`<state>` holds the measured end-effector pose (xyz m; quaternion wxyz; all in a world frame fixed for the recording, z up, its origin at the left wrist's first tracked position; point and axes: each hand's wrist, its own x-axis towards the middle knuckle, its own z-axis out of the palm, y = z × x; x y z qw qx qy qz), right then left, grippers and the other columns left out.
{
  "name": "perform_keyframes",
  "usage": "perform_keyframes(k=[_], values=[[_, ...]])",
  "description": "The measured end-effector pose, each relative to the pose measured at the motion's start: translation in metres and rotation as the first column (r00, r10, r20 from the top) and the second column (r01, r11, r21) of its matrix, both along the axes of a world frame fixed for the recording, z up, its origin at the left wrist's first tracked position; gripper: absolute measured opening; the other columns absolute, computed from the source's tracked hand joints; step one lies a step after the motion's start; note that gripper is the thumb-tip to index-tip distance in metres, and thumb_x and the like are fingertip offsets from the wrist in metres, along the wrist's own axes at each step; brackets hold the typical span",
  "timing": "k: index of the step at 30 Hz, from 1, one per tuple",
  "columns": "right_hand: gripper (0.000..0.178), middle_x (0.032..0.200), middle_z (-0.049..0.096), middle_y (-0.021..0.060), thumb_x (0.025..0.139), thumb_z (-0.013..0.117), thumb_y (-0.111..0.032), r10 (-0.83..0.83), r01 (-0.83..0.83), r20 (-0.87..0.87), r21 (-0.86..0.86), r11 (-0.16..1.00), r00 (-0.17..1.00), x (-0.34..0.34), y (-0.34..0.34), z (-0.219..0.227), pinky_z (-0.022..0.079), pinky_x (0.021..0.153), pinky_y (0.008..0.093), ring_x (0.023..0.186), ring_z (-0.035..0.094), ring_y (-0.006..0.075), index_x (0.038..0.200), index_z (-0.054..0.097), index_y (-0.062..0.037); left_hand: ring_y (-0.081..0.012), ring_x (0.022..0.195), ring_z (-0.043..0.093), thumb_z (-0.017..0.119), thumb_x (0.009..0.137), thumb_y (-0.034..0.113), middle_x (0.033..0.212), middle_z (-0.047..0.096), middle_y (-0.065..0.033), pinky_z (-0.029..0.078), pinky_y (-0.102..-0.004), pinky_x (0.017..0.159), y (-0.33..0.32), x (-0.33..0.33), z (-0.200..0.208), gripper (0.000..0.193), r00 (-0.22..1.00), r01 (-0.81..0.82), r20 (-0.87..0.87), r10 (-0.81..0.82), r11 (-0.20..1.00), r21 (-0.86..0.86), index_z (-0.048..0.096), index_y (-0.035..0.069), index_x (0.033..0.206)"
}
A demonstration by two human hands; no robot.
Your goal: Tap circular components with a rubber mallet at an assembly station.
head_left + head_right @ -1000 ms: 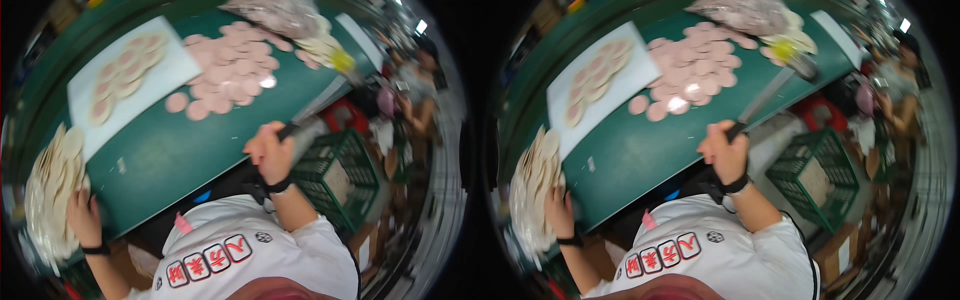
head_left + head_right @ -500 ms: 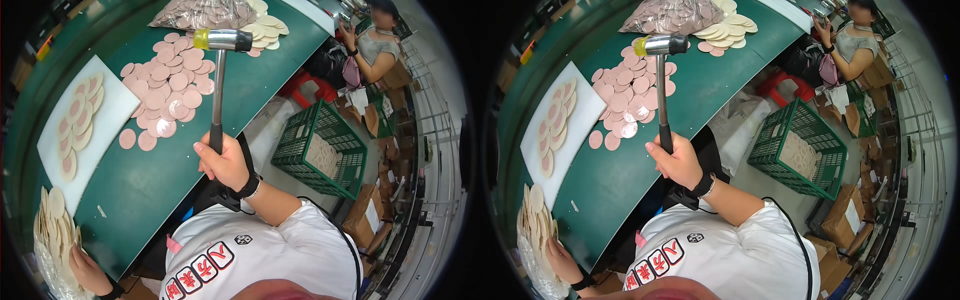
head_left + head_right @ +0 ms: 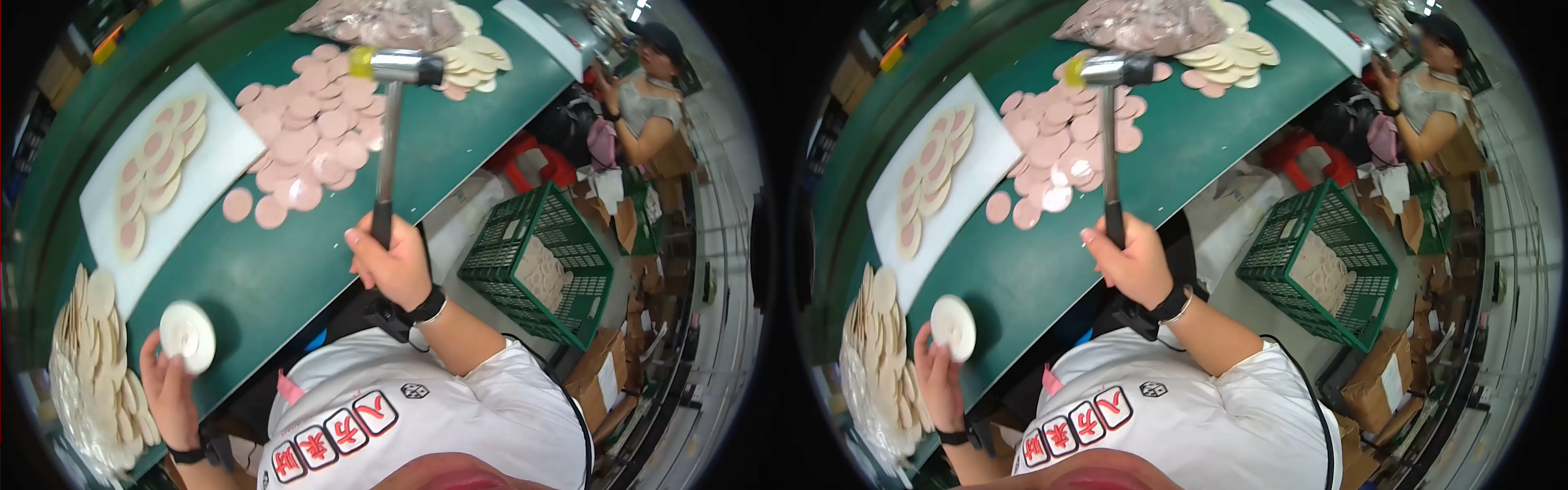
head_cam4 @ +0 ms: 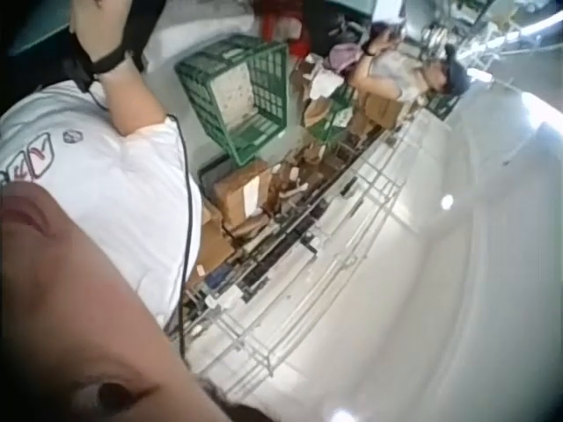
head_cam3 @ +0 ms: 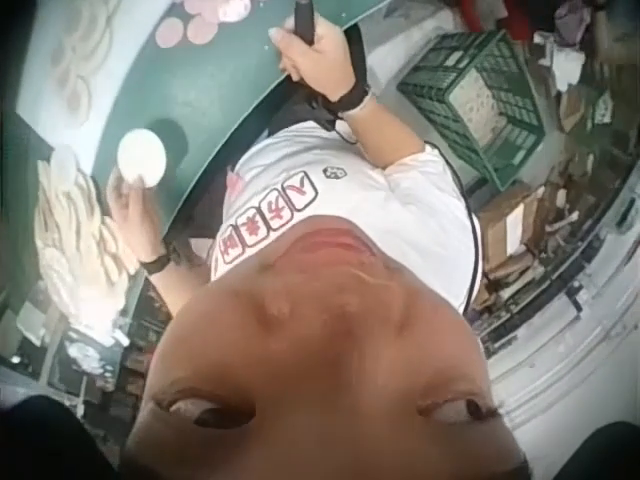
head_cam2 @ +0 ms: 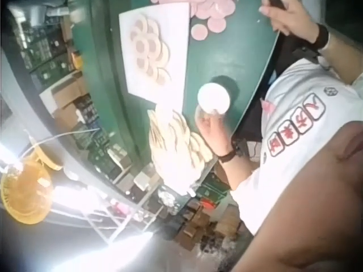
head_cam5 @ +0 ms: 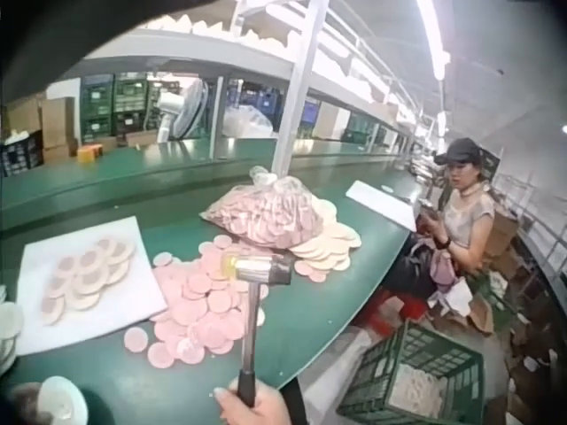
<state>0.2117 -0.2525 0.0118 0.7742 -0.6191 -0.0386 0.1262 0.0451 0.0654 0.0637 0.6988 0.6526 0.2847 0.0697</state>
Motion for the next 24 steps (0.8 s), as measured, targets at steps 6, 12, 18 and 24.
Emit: perform_keyframes(k=[6, 12, 18, 24], values=[[0.013, 0.055, 0.048, -0.0014, 0.101, 0.057, -0.011, -0.112, 0.115, 0.064, -0.059, 0.992, 0.992, 0.003, -0.005, -0.008, 0.046, 0.047, 0.0279, 0.04, 0.044, 0.0085, 0.092, 0.052, -0.005, -0.0193, 0.11, 0.065, 0.059, 0.096, -0.001, 0.124, 0.065, -0.0141, 0.054, -0.031, 0.092, -0.019, 0.028, -0.017, 0.057, 0.988, 0.155, 0.035, -0.153, 0.985, -0.078, 0.037, 0.001, 0.148], [0.013, 0.057, 0.042, -0.0015, 0.103, 0.053, -0.011, -0.05, 0.056, 0.087, -0.069, 0.996, 0.995, 0.006, -0.006, 0.002, 0.046, 0.052, 0.0288, 0.041, 0.039, 0.009, 0.092, 0.052, -0.0042, -0.0159, 0.107, 0.065, 0.063, 0.096, 0.0, 0.119, 0.066, -0.0127, 0.054, -0.0291, 0.091, -0.026, 0.04, -0.025, 0.054, 0.983, 0.181, 0.006, -0.181, 0.979, -0.094, 0.041, -0.001, 0.145], [0.014, 0.058, 0.041, -0.0015, 0.103, 0.052, -0.013, -0.049, 0.056, 0.112, -0.059, 0.997, 0.992, 0.007, -0.003, -0.001, 0.045, 0.054, 0.028, 0.041, 0.037, 0.0088, 0.093, 0.053, -0.0041, -0.0198, 0.099, 0.067, 0.068, 0.091, 0.001, 0.127, 0.06, -0.0149, 0.055, -0.0297, 0.086, -0.027, 0.021, -0.001, 0.049, 0.969, 0.22, 0.011, -0.246, 0.884, 0.413, 0.049, -0.005, 0.136], [0.014, 0.059, 0.04, -0.0016, 0.104, 0.051, -0.014, -0.045, 0.06, 0.148, -0.104, 0.993, 0.988, 0.006, -0.001, 0.003, 0.045, 0.054, 0.0273, 0.041, 0.036, 0.0086, 0.096, 0.054, -0.0036, -0.0306, 0.101, 0.064, 0.074, 0.085, 0.007, 0.131, 0.056, -0.0173, 0.053, -0.0371, 0.09, -0.037, 0.005, 0.003, 0.049, 0.905, 0.342, -0.088, -0.417, 0.586, 0.735, 0.055, -0.004, 0.129]])
